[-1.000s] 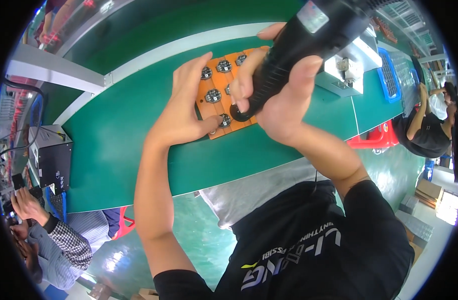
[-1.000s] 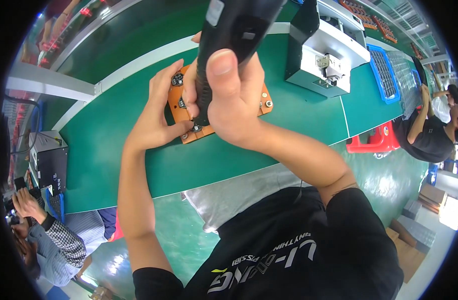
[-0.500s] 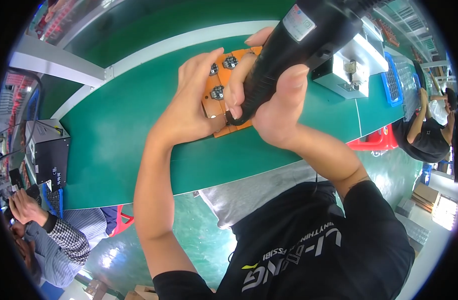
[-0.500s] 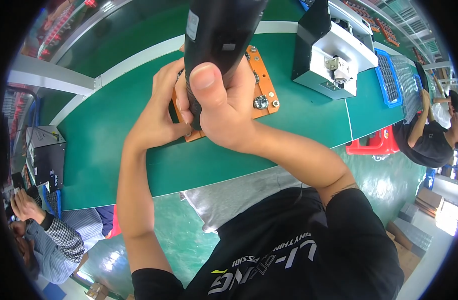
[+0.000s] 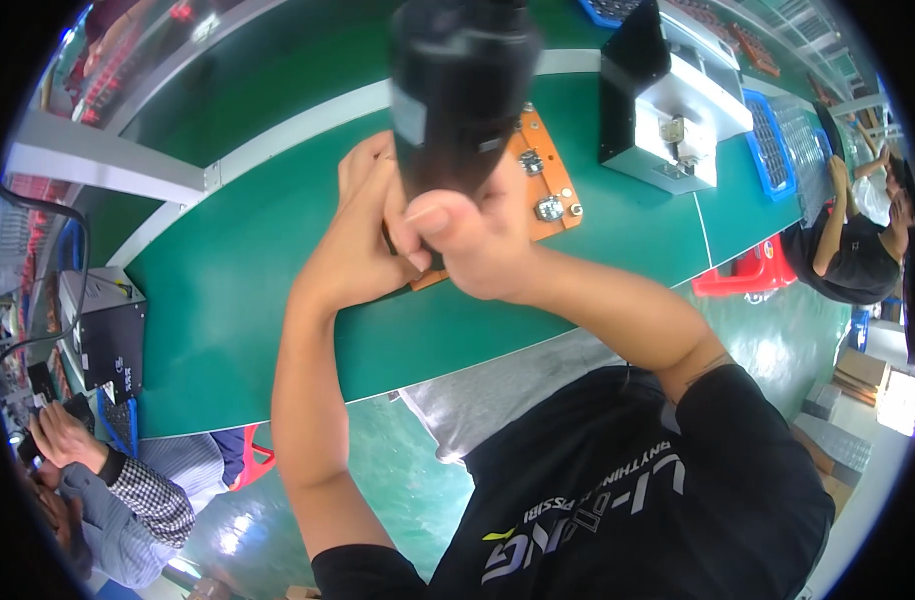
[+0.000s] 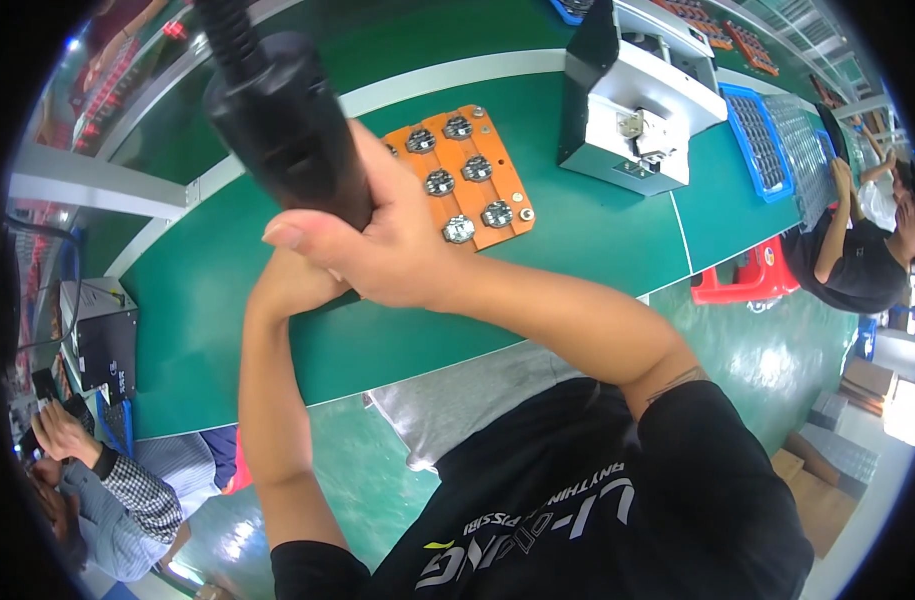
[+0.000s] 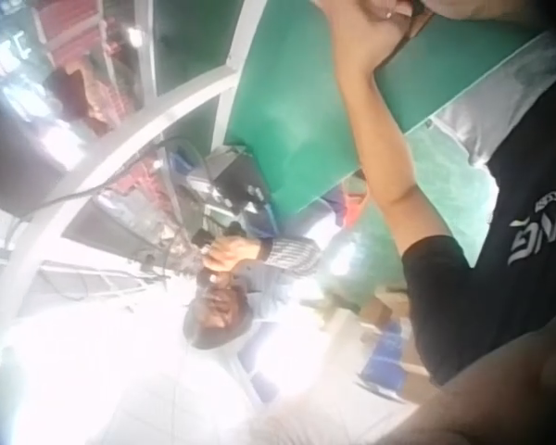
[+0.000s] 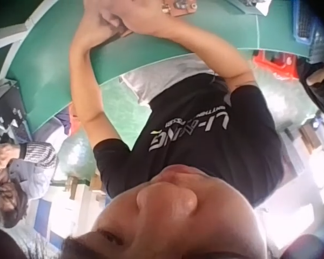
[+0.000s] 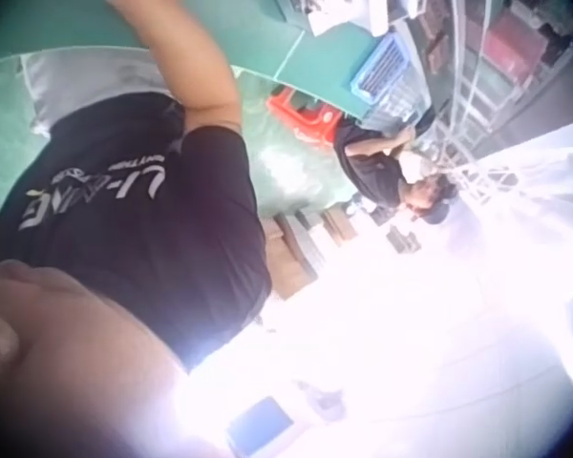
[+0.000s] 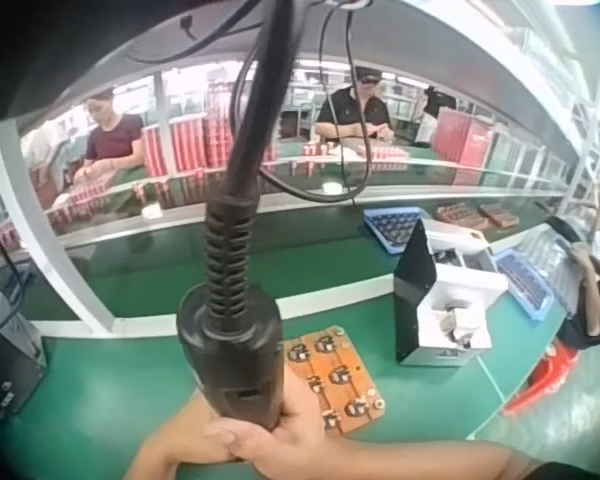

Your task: The person attaches electronic components onto circuit boards with an electric screwdriver, driving screws into the boards to secure the components.

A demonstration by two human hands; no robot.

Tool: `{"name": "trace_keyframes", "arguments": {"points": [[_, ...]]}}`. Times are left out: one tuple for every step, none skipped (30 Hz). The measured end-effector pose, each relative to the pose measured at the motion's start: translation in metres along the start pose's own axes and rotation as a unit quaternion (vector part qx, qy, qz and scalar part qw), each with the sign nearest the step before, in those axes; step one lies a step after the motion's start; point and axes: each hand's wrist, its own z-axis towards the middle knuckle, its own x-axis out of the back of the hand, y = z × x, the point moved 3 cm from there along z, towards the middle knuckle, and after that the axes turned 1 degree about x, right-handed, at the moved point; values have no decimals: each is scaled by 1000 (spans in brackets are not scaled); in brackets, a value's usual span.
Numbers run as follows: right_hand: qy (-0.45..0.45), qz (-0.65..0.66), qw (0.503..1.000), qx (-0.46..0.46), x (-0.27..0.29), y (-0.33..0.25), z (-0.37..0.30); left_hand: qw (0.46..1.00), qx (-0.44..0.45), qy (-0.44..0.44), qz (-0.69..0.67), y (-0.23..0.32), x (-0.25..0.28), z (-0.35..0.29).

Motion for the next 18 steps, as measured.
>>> {"name": "trace_keyframes", "arguments": {"points": [[9, 7, 1000, -12, 0, 0, -1, 1000, -5, -6, 3, 2, 0, 0], [19, 12, 1000, -22, 2, 1, -2, 996, -53, 16, 73, 7, 0, 0], [31, 15, 999, -32, 4, 1, -2, 984, -104, 36, 141, 14, 0, 0], [45, -2, 999, 10, 4, 6, -2, 977, -110, -2, 182, 6, 0, -1], [11, -37, 999, 29, 3, 6, -2, 997, -64, -1, 34, 0, 0, -3], [-18, -79, 996, 48, 6, 5, -2, 993, -18, -9, -118, -1, -5, 1], [-5, -90, 992, 85, 8, 7, 1, 993, -28, -23, -116, 2, -9, 4], [3, -97, 991, 91, 9, 3, 0, 995, -44, -2, -88, 8, -8, 1], [21, -25, 999, 29, 12, 2, -1, 996, -62, 22, -60, 13, -7, 1], [37, 48, 998, -32, 16, 2, -1, 996, -69, 15, -59, 16, -6, 1], [76, 71, 994, -20, 22, 0, 0, 995, -91, 31, 25, 19, -3, 0], [117, 85, 989, -7, 29, -16, 4, 987, -109, 50, 106, 22, -2, -1], [167, 18, 985, -40, 47, -27, 4, 986, -117, 41, 114, 25, -2, 0], [196, -87, 976, 39, 64, -50, 10, 986, -119, 39, 114, 28, -4, 2], [230, -121, 964, 61, 76, -82, 13, 985, -120, 44, 115, 30, -5, 2], [232, -173, 955, 72, 101, -99, 14, 985, -119, 49, 117, 30, -6, 1], [242, -176, 951, 72, 130, -111, 13, 985, -118, 49, 116, 31, -6, 1], [253, -251, 929, 97, 149, -129, 14, 986, -111, 49, 117, 31, -7, 1]]}}
